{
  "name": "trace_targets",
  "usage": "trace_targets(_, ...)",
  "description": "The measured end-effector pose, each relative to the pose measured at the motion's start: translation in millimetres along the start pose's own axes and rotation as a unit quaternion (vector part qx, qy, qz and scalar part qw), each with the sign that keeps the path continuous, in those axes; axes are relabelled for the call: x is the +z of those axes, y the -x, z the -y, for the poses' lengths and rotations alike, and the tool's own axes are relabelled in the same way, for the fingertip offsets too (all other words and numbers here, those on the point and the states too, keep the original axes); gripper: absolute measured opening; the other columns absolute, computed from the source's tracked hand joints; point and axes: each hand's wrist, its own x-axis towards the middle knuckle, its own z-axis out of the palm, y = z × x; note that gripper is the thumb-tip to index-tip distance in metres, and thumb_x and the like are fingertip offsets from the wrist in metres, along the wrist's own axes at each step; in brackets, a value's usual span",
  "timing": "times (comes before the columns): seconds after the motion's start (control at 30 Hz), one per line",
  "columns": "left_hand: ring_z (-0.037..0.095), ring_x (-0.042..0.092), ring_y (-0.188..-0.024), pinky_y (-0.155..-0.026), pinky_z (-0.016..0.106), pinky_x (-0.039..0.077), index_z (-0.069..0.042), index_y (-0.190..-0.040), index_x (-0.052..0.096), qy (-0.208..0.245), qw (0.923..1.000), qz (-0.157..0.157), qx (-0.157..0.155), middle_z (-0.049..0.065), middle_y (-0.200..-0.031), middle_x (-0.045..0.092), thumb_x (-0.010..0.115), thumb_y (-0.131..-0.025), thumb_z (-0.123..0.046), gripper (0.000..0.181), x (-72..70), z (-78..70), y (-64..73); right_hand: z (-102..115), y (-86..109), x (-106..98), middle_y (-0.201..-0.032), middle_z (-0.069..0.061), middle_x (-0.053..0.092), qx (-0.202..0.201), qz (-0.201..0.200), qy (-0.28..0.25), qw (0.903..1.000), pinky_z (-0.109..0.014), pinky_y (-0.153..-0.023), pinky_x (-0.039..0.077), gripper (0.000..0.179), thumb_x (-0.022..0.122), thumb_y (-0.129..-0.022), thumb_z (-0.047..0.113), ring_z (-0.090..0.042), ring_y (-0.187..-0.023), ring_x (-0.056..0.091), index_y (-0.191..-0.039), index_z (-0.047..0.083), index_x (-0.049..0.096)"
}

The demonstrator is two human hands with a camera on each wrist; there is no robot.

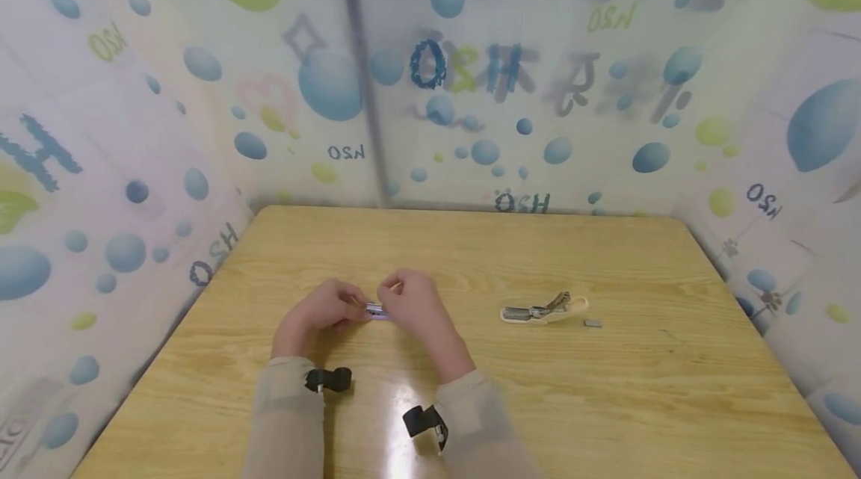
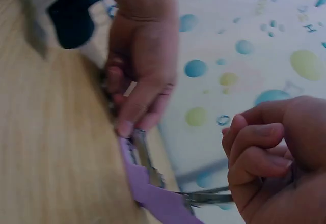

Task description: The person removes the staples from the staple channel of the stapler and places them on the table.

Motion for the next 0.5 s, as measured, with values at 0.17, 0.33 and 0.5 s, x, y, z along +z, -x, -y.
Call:
trace_targets(0.17, 0.013, 0.042, -0.042, -0.042, 0.026, 0.038, -0.022, -0.084, 0.07, 0.004, 1.0, 0.002, 0.007, 0.005, -0.059, 0.058, 0.077, -0.072, -0.022, 0.014, -0.5, 2.3, -0.3, -9, -4.7, 21, -0.071, -0.004, 0.065, 0.033, 0.019, 0.039, 0.9985, -0.022, -0.039, 0.04, 0.023, 0.049, -0.089, 0.026, -0.013, -0.047, 0.054, -0.101, 0.009, 0.06)
trace_targets(0.33, 0.013, 0.042, -0.041, -0.041, 0.025, 0.037, -0.022, -0.083, 0.07, 0.004, 0.9998, 0.006, 0.02, 0.003, -0.056, 0.056, 0.077, -0.071, -0.024, 0.014, -1.4, 2.9, -1.6, -16, -7.3, 35, -0.056, -0.004, 0.061, 0.056, 0.027, 0.088, 0.9942, -0.02, -0.034, 0.034, 0.022, 0.048, -0.089, 0.023, -0.012, -0.039, 0.048, -0.093, 0.006, 0.062)
trace_targets(0.5, 0.012, 0.041, -0.04, -0.041, 0.025, 0.036, -0.022, -0.083, 0.07, 0.009, 0.9997, 0.009, 0.02, 0.001, -0.056, 0.056, 0.077, -0.071, -0.024, 0.014, -1.7, 3.4, -2.2, -21, -7.4, 42, -0.048, -0.002, 0.057, 0.055, 0.01, 0.111, 0.9922, -0.02, -0.033, 0.032, 0.02, 0.049, -0.088, 0.022, -0.011, -0.036, 0.042, -0.079, 0.01, 0.063)
